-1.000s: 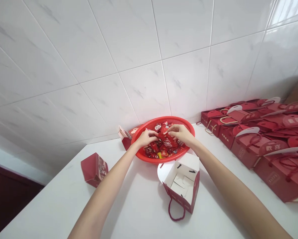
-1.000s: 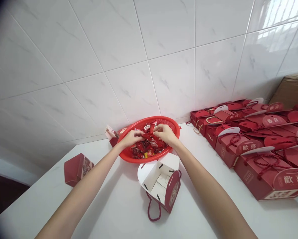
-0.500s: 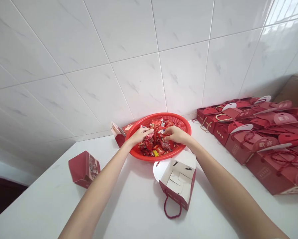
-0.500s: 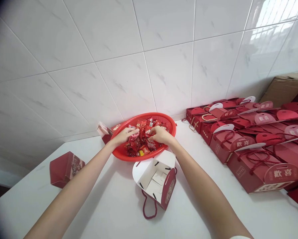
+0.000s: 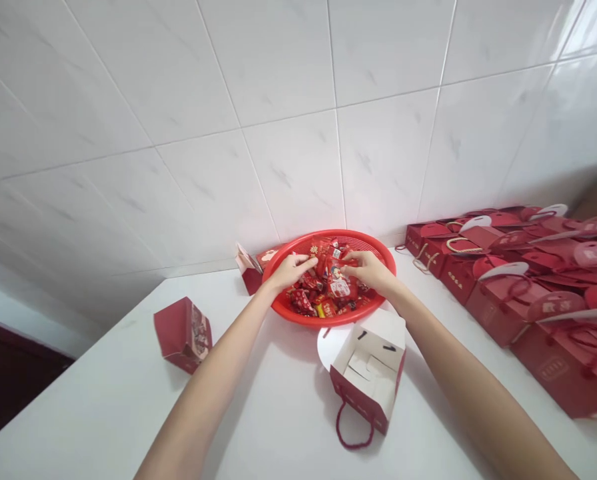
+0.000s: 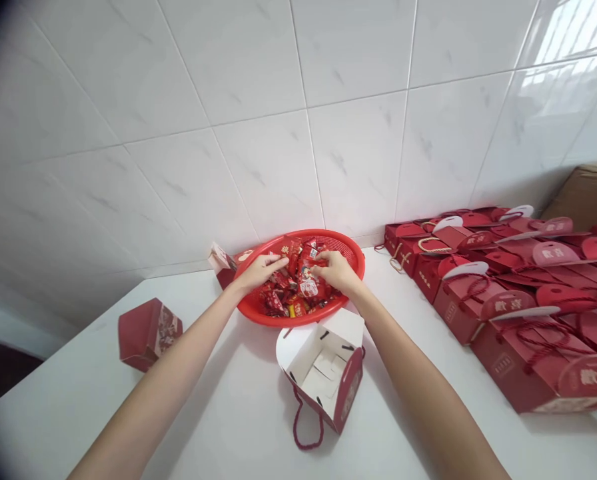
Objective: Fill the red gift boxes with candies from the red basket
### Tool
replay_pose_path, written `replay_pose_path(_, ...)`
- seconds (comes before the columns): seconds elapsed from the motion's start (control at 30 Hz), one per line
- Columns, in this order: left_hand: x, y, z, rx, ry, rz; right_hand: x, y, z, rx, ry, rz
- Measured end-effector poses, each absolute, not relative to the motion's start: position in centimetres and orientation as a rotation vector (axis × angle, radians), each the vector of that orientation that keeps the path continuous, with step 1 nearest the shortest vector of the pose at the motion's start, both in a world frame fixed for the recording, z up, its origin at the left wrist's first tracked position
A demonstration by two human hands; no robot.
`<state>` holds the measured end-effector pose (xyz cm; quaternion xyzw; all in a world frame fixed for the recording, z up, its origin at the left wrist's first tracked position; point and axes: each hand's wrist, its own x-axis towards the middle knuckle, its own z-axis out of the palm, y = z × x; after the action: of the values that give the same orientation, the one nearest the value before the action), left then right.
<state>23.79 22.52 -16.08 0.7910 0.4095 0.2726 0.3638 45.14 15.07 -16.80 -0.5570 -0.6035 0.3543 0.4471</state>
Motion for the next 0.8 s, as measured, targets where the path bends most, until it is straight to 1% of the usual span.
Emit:
replay_pose_path(0.13,23.54,22.36,-15.99,2.102,1.084,0.771,44.78,15.36,-17.09,-1.296,-1.472,0.837)
replay_pose_path(0.3,23.32,22.44,-15.94,2.11,1.069,0.806,44.67,15.77,-17.7,-1.338,-1.399,0.944)
replay_pose_path(0.43,23.29,22.3,-15.68,1.992,0.935,0.812,44.77,15.5,-17.56,-1.345,-1.423,0.939)
replay_pose_path(0.57,23.09,22.45,-15.57,1.91,0.933,0.817,44.9,15.55,-17.58,-1.301,-1.447,0.896)
replay_pose_path(0.7,22.99,22.39,-15.54,1.91,0.95,0.833,45.02,15.79,-17.74,-1.22,-1.425,0.979)
replay_pose_path(0.8,23.05,22.24,-15.58,1.955,0.943,0.779,45.04,15.64,-17.53,-1.162,-1.393,1.006)
